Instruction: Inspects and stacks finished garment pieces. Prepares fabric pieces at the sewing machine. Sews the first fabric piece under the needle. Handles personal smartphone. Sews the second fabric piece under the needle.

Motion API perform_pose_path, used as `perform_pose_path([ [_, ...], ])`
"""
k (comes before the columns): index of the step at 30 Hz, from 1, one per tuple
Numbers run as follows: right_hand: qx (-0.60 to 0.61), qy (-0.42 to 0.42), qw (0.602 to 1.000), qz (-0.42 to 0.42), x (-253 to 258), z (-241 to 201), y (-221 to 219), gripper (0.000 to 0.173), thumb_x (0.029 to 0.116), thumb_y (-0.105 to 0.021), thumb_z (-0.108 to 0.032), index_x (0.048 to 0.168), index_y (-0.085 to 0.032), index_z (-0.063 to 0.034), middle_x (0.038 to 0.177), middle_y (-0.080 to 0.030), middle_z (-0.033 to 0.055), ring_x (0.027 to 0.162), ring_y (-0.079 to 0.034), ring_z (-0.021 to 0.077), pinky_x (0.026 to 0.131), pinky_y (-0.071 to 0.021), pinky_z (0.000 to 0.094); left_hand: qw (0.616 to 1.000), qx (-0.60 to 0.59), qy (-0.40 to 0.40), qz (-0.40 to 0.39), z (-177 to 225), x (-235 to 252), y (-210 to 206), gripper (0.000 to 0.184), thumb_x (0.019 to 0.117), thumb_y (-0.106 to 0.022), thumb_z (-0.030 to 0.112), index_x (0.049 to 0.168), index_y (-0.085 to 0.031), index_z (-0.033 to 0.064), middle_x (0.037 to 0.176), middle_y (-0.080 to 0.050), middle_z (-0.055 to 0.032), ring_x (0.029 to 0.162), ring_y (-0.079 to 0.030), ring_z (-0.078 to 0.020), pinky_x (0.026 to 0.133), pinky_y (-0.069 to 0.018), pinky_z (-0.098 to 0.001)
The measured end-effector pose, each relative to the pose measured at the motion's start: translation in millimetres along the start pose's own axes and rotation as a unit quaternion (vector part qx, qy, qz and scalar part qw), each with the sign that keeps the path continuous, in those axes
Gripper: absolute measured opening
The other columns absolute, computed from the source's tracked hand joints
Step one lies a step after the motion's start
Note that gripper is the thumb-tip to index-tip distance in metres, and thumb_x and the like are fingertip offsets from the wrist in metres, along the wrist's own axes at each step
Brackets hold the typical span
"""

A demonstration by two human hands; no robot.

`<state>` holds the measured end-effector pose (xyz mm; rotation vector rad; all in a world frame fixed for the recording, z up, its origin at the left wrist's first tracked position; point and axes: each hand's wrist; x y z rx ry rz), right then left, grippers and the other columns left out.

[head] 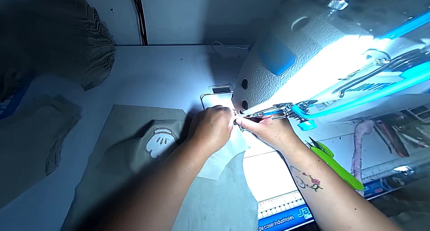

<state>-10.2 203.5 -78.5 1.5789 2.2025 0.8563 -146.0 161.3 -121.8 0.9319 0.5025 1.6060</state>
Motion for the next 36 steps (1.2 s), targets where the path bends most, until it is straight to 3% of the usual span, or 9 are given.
perform_pose_path([
  [3, -0.01, 0.008, 1.0, 0.0, -1, -1, 0, 0.017, 0.083, -0.076, 0.01, 0.098, -0.068, 0.0111, 0.086, -0.068, 0.0131, 0.079, -0.06, 0.0011, 0.078, -0.0485, 0.0137, 1.0, 0.002, 0.001, 0.002, 0, 0, -1, 0.022, 0.0997, -0.062, 0.016, 0.083, -0.07, 0.0036, 0.08, -0.067, -0.0079, 0.077, -0.068, -0.0207, 0.065, -0.0522, -0.04],
  [5, -0.009, 0.067, 0.998, 0.011, 1, 20, 0, 0.02, 0.0793, -0.079, 0.002, 0.096, -0.069, 0.0039, 0.084, -0.068, 0.0046, 0.078, -0.062, -0.0035, 0.076, -0.0498, 0.0107, 1.0, 0.007, 0.0, 0.003, 0, 0, -1, 0.024, 0.0999, -0.062, 0.017, 0.081, -0.069, 0.004, 0.078, -0.066, -0.0073, 0.075, -0.066, -0.0203, 0.064, -0.0512, -0.0394],
  [9, -0.002, 0.084, 0.996, 0.007, 0, 18, 0, 0.019, 0.0784, -0.078, 0.005, 0.094, -0.068, 0.0057, 0.082, -0.067, 0.0046, 0.077, -0.06, -0.0055, 0.075, -0.048, 0.0083, 1.0, 0.013, 0.007, -0.005, 1, 1, 0, 0.023, 0.1005, -0.061, 0.017, 0.083, -0.069, 0.0037, 0.08, -0.067, -0.0081, 0.076, -0.067, -0.0214, 0.065, -0.0512, -0.0403],
  [15, -0.062, -0.089, 0.994, -0.029, -5, -40, 1, 0.013, 0.0867, -0.071, 0.013, 0.098, -0.066, 0.014, 0.087, -0.066, 0.0142, 0.078, -0.056, -0.0012, 0.078, -0.0449, 0.0103, 1.0, 0.008, 0.018, -0.015, 3, 2, 2, 0.024, 0.1013, -0.061, 0.017, 0.083, -0.069, 0.0037, 0.08, -0.066, -0.0077, 0.077, -0.066, -0.0207, 0.066, -0.0509, -0.0397],
  [17, -0.055, 0.025, 0.998, -0.031, -1, -2, 6, 0.014, 0.0859, -0.078, 0.001, 0.095, -0.069, 0.0068, 0.085, -0.067, 0.008, 0.08, -0.059, -0.0006, 0.08, -0.048, 0.0144, 1.0, 0.005, 0.011, -0.003, 1, 1, 1, 0.026, 0.101, -0.061, 0.017, 0.079, -0.066, 0.004, 0.077, -0.064, -0.0072, 0.074, -0.065, -0.0201, 0.064, -0.0497, -0.0386],
  [19, -0.058, 0.209, 0.976, 0.012, 21, 77, 3, 0.023, 0.0811, -0.078, -0.032, 0.092, -0.073, -0.0124, 0.082, -0.07, -0.0063, 0.078, -0.065, -0.0039, 0.072, -0.0545, 0.0157, 1.0, 0.008, 0.007, 0.003, 0, 1, -1, 0.026, 0.1008, -0.061, 0.018, 0.079, -0.066, 0.0047, 0.077, -0.064, -0.0069, 0.074, -0.065, -0.0196, 0.064, -0.05, -0.0381],
  [21, -0.047, 0.194, 0.98, -0.009, 27, 93, 7, 0.028, 0.0811, -0.078, -0.041, 0.095, -0.073, -0.0174, 0.084, -0.07, -0.0092, 0.08, -0.066, -0.0026, 0.073, -0.0558, 0.0192, 1.0, 0.008, 0.006, 0.0, 1, 1, -1, 0.024, 0.1008, -0.062, 0.018, 0.082, -0.069, 0.0043, 0.079, -0.067, -0.0075, 0.076, -0.066, -0.02, 0.066, -0.0514, -0.039],
  [27, -0.039, 0.168, 0.985, -0.013, 25, 90, 6, 0.028, 0.0813, -0.079, -0.039, 0.097, -0.074, -0.0171, 0.089, -0.072, -0.0079, 0.086, -0.068, -0.0014, 0.08, -0.0572, 0.0205, 1.0, 0.013, 0.021, -0.016, 4, 1, 1, 0.02, 0.0993, -0.061, 0.011, 0.083, -0.068, 0.0038, 0.081, -0.067, -0.0088, 0.078, -0.067, -0.0226, 0.067, -0.0517, -0.0422],
  [36, -0.031, 0.155, 0.987, -0.012, 26, 91, 6, 0.027, 0.0807, -0.08, -0.038, 0.095, -0.074, -0.0166, 0.086, -0.072, -0.0075, 0.083, -0.068, -0.0008, 0.076, -0.0578, 0.0206, 0.999, 0.041, 0.01, -0.02, 5, 0, 3, 0.014, 0.0971, -0.066, 0.013, 0.088, -0.072, 0.0046, 0.088, -0.071, -0.0103, 0.087, -0.071, -0.0251, 0.072, -0.055, -0.0438],
])
Point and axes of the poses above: each hand's wrist, its own x-axis towards the middle knuckle, its own y-axis out of the back of the hand, z = x × y
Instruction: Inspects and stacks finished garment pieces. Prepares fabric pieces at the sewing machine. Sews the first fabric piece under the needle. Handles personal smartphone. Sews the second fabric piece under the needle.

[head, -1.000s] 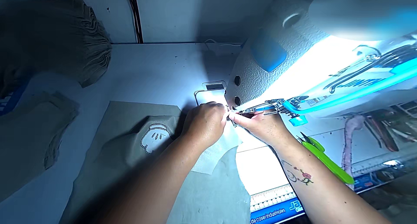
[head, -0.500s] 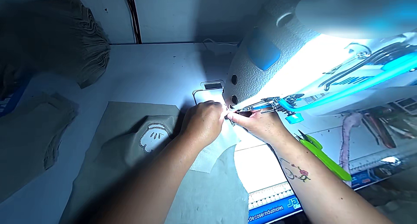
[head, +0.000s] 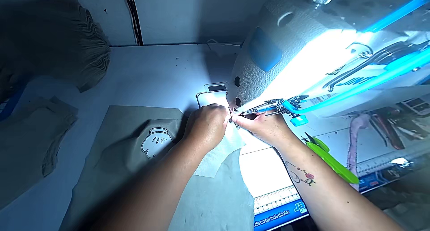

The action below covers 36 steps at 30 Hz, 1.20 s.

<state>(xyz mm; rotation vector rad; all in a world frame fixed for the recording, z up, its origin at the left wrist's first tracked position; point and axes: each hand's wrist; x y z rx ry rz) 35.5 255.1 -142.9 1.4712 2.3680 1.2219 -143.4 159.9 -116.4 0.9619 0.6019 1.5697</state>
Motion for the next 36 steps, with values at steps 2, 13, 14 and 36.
perform_pose_path([
  [2, -0.007, 0.0, 1.0, -0.003, 0, 0, 0, 0.026, 0.0812, -0.08, -0.038, 0.096, -0.075, -0.017, 0.088, -0.073, -0.0075, 0.085, -0.068, -0.0008, 0.079, -0.0576, 0.0211, 1.0, 0.001, 0.001, -0.002, 0, 0, 1, 0.013, 0.0963, -0.066, 0.012, 0.088, -0.072, 0.0044, 0.088, -0.071, -0.0105, 0.086, -0.071, -0.0254, 0.071, -0.0547, -0.0441],
  [13, -0.02, -0.002, 1.0, -0.007, 1, 0, 1, 0.026, 0.0818, -0.079, -0.037, 0.096, -0.075, -0.0164, 0.089, -0.073, -0.0061, 0.087, -0.069, 0.0011, 0.081, -0.0577, 0.0239, 1.0, 0.018, 0.005, -0.019, 1, 1, 1, 0.015, 0.0979, -0.064, 0.014, 0.087, -0.071, 0.006, 0.088, -0.071, -0.009, 0.087, -0.07, -0.024, 0.071, -0.0542, -0.0428],
  [14, -0.017, -0.002, 1.0, -0.009, 1, 0, 2, 0.026, 0.0819, -0.079, -0.037, 0.097, -0.075, -0.0164, 0.09, -0.073, -0.0062, 0.088, -0.069, 0.0011, 0.081, -0.0579, 0.0238, 1.0, 0.021, 0.003, -0.018, 1, 1, 1, 0.016, 0.0981, -0.064, 0.014, 0.087, -0.071, 0.006, 0.087, -0.07, -0.009, 0.086, -0.07, -0.024, 0.07, -0.054, -0.0427],
  [36, -0.009, -0.006, 1.0, 0.006, 1, -2, -4, 0.024, 0.0801, -0.079, -0.032, 0.096, -0.074, -0.015, 0.086, -0.072, -0.0054, 0.083, -0.068, 0.0011, 0.075, -0.057, 0.0224, 1.0, 0.013, 0.001, -0.022, 3, -2, 7, 0.011, 0.0957, -0.067, 0.013, 0.091, -0.072, 0.0048, 0.091, -0.071, -0.0111, 0.088, -0.071, -0.0258, 0.073, -0.055, -0.0433],
])
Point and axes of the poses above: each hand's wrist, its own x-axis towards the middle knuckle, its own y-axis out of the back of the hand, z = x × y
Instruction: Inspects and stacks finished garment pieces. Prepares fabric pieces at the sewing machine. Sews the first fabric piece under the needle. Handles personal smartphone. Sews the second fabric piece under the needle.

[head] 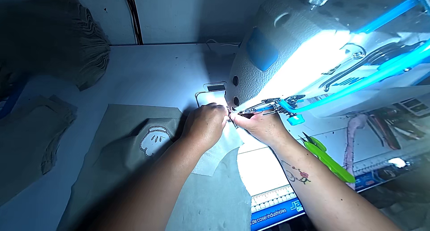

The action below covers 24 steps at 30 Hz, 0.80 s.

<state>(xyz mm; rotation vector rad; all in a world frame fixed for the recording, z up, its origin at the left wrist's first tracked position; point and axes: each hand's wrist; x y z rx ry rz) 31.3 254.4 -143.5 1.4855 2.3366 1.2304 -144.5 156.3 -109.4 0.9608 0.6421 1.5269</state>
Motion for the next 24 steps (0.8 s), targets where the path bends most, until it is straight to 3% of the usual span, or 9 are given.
perform_pose_path([
  [7, -0.008, -0.005, 1.0, 0.006, -0.5, 2.3, 0.5, 0.034, 0.0806, -0.079, -0.037, 0.105, -0.071, -0.014, 0.094, -0.071, -0.0045, 0.09, -0.067, 0.0014, 0.082, -0.0567, 0.0242, 1.0, 0.008, -0.006, 0.017, 0.8, -1.6, 0.5, 0.011, 0.0954, -0.067, 0.012, 0.09, -0.072, 0.004, 0.088, -0.071, -0.0119, 0.086, -0.071, -0.0268, 0.071, -0.0545, -0.0437],
  [15, 0.0, -0.004, 1.0, -0.027, 0.0, 2.9, 6.0, 0.025, 0.0823, -0.08, -0.037, 0.096, -0.075, -0.0167, 0.086, -0.072, -0.0068, 0.083, -0.068, -0.0001, 0.076, -0.0574, 0.0217, 0.999, -0.003, -0.028, 0.045, -1.9, -1.7, -3.2, 0.011, 0.0948, -0.068, 0.011, 0.088, -0.072, 0.0037, 0.085, -0.071, -0.0111, 0.082, -0.071, -0.0257, 0.069, -0.0546, -0.0427],
  [24, 0.003, -0.025, 1.0, -0.012, -0.3, 1.8, 4.6, 0.028, 0.0783, -0.083, -0.035, 0.097, -0.074, -0.0165, 0.088, -0.073, -0.0056, 0.083, -0.069, 0.0012, 0.076, -0.0582, 0.0228, 1.0, -0.002, -0.011, 0.025, -1.9, 0.9, -4.8, 0.013, 0.0969, -0.066, 0.014, 0.09, -0.073, 0.0056, 0.089, -0.071, -0.0098, 0.086, -0.071, -0.0242, 0.072, -0.0551, -0.0421],
])
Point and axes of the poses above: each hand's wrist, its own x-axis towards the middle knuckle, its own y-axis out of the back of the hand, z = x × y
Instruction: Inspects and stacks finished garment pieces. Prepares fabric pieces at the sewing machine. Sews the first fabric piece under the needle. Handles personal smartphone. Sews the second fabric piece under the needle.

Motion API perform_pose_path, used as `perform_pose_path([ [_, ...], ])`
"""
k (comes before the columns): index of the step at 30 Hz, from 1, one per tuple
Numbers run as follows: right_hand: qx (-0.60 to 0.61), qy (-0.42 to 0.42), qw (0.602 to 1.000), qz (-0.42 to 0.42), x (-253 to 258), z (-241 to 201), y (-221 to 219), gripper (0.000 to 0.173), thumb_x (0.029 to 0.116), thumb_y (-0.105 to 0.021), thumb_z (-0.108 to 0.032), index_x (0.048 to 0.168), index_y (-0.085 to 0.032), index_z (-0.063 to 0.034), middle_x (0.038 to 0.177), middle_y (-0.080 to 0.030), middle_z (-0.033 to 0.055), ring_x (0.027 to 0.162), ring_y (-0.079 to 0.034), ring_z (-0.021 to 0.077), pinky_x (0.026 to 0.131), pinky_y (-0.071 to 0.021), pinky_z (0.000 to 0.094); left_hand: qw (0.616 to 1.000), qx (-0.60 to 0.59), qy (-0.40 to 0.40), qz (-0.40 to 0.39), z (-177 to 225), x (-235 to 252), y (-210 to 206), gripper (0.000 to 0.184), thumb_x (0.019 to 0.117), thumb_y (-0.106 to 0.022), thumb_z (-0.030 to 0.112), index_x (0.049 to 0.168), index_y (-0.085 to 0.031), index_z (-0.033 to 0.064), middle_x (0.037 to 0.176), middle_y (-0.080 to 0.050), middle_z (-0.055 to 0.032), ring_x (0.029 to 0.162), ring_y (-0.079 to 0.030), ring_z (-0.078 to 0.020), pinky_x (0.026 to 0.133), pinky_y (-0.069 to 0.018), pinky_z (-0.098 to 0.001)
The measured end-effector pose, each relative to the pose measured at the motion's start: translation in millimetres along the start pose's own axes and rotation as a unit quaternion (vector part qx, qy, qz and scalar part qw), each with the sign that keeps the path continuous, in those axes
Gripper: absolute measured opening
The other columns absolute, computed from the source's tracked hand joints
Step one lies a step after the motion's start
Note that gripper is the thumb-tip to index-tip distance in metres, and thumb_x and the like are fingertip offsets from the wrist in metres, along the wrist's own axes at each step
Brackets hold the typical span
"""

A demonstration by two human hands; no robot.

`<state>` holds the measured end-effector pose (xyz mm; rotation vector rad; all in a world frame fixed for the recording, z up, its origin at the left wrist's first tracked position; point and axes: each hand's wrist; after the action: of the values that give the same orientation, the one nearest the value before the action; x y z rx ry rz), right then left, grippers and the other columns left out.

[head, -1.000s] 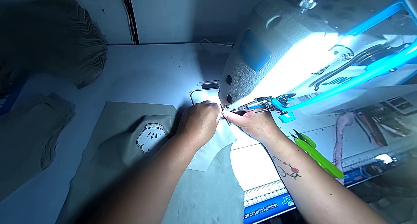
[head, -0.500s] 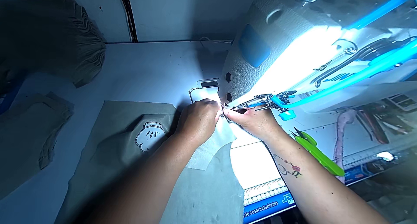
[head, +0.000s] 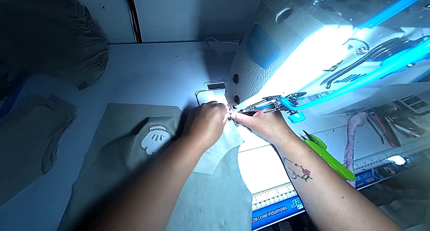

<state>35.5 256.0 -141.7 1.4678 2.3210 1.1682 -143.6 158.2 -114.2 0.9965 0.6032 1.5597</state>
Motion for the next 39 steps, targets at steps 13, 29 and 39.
perform_pose_path([
  [13, -0.01, 0.013, 1.0, -0.002, 1, 1, -5, 0.025, 0.0819, -0.078, -0.031, 0.099, -0.073, -0.0137, 0.088, -0.071, -0.0031, 0.085, -0.068, 0.0031, 0.077, -0.0572, 0.0258, 0.999, 0.013, 0.025, -0.024, 12, -5, 15, 0.014, 0.0981, -0.065, 0.013, 0.093, -0.073, 0.0015, 0.092, -0.072, -0.0144, 0.09, -0.071, -0.0288, 0.076, -0.054, -0.0445],
  [29, 0.003, 0.021, 1.0, -0.005, 2, 0, -3, 0.029, 0.0796, -0.081, -0.035, 0.1, -0.073, -0.015, 0.09, -0.072, -0.0051, 0.086, -0.068, 0.0011, 0.078, -0.057, 0.0224, 1.0, 0.007, 0.009, -0.007, 6, -3, 8, 0.013, 0.0971, -0.065, 0.01, 0.092, -0.073, 0.0021, 0.089, -0.071, -0.0137, 0.086, -0.071, -0.029, 0.072, -0.0545, -0.0451],
  [39, -0.009, 0.013, 1.0, 0.002, 3, 1, -5, 0.032, 0.0787, -0.082, -0.034, 0.102, -0.073, -0.0146, 0.093, -0.072, -0.0027, 0.091, -0.069, 0.0038, 0.082, -0.058, 0.0268, 1.0, 0.011, 0.005, -0.019, 6, -2, 9, 0.015, 0.0976, -0.067, 0.016, 0.09, -0.072, 0.0032, 0.087, -0.07, -0.0128, 0.085, -0.07, -0.0281, 0.072, -0.054, -0.0442],
])
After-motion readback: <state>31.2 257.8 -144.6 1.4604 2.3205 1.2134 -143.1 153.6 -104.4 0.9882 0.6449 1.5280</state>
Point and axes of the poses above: each hand's wrist, its own x-axis towards the middle knuckle, its own y-axis out of the back of the hand, z = x × y
